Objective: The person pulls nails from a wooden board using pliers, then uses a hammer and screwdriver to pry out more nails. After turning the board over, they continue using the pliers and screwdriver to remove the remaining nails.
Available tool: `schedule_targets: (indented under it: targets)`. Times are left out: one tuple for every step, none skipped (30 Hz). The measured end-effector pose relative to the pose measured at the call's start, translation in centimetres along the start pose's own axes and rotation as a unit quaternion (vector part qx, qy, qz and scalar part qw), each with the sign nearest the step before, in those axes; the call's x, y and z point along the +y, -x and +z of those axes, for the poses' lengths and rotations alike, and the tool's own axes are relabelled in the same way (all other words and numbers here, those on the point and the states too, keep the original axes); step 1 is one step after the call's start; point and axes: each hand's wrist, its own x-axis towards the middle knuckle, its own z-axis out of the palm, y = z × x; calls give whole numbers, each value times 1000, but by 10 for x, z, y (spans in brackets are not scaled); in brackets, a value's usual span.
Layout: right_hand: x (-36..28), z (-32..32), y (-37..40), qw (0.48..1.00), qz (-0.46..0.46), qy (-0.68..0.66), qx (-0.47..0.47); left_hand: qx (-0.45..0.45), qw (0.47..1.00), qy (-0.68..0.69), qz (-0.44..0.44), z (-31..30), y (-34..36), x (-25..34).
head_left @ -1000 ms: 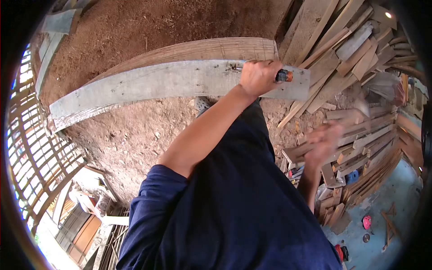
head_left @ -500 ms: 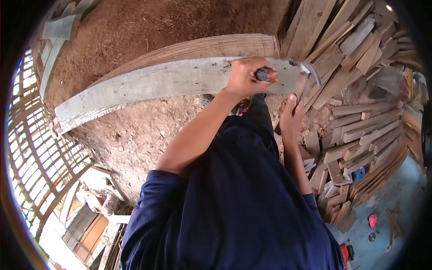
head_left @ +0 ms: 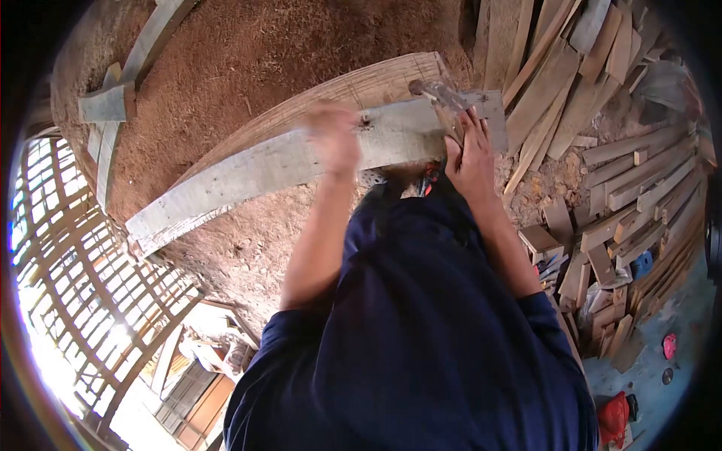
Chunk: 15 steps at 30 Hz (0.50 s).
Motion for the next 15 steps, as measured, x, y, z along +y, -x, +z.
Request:
schedule_targets:
  targets:
    - [1,1,3,1000,-6,-2,1,156,976,90,-125,-15,-20,17]
    - [3,0,6,1000,-7,-3,1,193,971,56,-127,-53,-32,23]
    - [3,2,5,1000,-1,-6,5,227,966,24,-125,-86,-42,30]
    - [4,5,4,1000,6,-9,5,162,982,59,-73,-97,-39,47]
    - [2,2,2,1000,4,-1,-7,104,990,88,-28,-109,-27,65]
    - [0,0,6,1000,3,-3,-23,118,989,83,-34,-110,-15,79]
    - [0,0,7,1000,0,-4,-24,49,996,70,28,-100,-5,91]
    - [2,0,3,1000,-7,-4,-19,-23,994,58,93,-91,1,93]
    - [5,1,4,1000,-17,5,-25,-54,987,27,147,-90,8,79]
    - [5,1,4,999,-22,8,-28,-88,976,-3,198,-87,16,64]
    - [5,1,3,999,-17,12,-29,-127,963,-38,234,-72,24,60]
    - [6,1,3,999,-10,17,-31,-167,946,-72,267,-54,33,58]
    - [8,0,3,999,-10,23,-34,-211,931,-114,276,-40,40,55]
    - [9,0,2,999,-14,22,-36,-254,911,-156,284,-25,45,54]
    - [10,0,3,999,-17,20,-39,-312,889,-164,292,-9,48,53]
